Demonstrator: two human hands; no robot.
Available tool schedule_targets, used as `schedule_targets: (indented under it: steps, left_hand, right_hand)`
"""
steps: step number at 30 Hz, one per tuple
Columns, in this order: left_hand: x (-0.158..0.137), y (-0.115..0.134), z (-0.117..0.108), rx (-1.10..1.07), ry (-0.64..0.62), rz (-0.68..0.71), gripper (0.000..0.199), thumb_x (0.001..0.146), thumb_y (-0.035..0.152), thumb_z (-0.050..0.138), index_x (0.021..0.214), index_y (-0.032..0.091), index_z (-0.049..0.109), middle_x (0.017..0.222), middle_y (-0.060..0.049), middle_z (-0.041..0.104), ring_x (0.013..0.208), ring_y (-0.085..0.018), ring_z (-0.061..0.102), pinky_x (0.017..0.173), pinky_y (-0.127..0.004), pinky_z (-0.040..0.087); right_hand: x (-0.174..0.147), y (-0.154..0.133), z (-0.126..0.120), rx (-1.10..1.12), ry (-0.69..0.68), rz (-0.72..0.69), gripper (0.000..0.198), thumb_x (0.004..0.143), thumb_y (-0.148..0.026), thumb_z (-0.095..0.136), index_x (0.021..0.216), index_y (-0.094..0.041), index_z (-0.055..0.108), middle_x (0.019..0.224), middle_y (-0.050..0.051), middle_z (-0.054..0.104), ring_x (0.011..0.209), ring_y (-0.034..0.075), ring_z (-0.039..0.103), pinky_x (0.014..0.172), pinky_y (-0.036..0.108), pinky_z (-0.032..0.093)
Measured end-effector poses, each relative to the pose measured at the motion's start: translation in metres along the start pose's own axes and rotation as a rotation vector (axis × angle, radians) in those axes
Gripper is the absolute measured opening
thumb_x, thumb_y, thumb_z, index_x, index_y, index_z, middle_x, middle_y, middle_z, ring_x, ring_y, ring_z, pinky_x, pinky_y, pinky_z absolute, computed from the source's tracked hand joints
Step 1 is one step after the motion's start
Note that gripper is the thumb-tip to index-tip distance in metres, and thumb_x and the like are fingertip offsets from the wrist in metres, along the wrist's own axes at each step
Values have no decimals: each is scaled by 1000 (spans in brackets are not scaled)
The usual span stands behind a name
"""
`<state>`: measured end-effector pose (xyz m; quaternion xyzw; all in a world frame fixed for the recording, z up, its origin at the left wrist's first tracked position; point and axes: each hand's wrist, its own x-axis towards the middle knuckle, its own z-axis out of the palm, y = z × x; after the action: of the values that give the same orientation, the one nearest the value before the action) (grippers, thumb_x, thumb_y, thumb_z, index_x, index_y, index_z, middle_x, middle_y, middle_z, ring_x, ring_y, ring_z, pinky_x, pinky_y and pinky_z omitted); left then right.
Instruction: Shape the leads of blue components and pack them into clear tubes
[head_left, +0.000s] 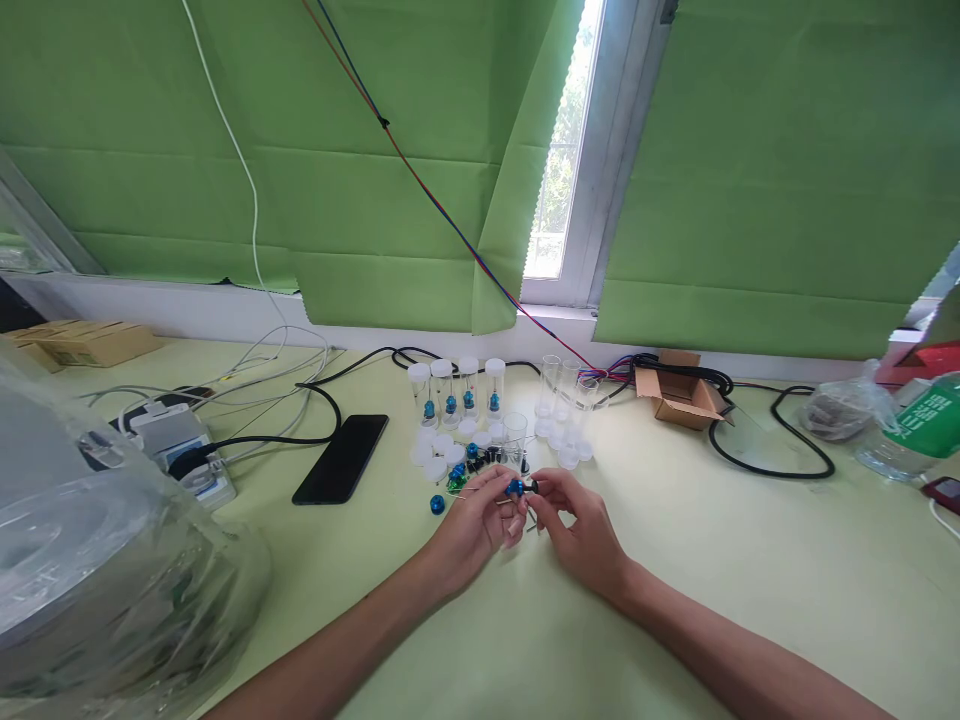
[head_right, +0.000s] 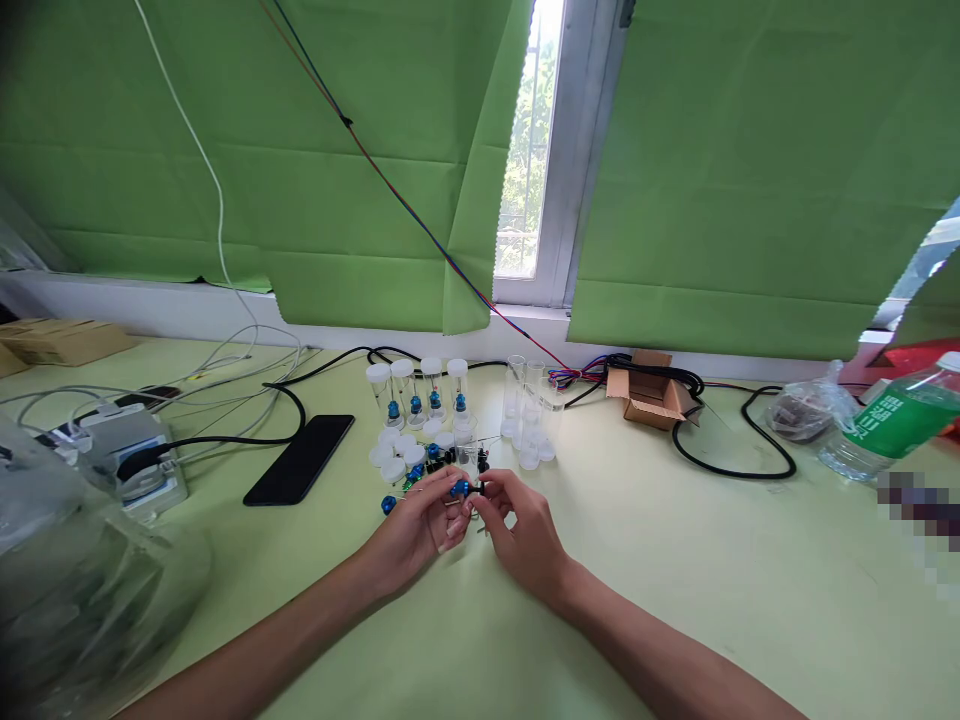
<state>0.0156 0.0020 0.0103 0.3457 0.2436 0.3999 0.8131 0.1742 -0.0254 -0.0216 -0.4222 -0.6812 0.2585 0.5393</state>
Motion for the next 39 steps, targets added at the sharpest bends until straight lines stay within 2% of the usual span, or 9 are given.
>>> schedule_targets:
  steps: [14,39]
  left_hand:
    - [3,2,-3,-62,62,-4,10,87,22,59,83,16,53,67,-2,60,44,-5,48,42,-16,35]
    - [0,0,-2,132,30,33,19,84,34,63,85,17,55,57,3,54,38,-5,42,37,-17,24]
  right_hand:
    - [2,3,0,7,-10,46,18,93,-24,52,110,-21,56,83,2,62,59,13,58,57,26,51]
    - [4,2,-1,-58,-37,28,17,96,-27,47,103,-18,60,72,1,61,58,14,56,60,27,49]
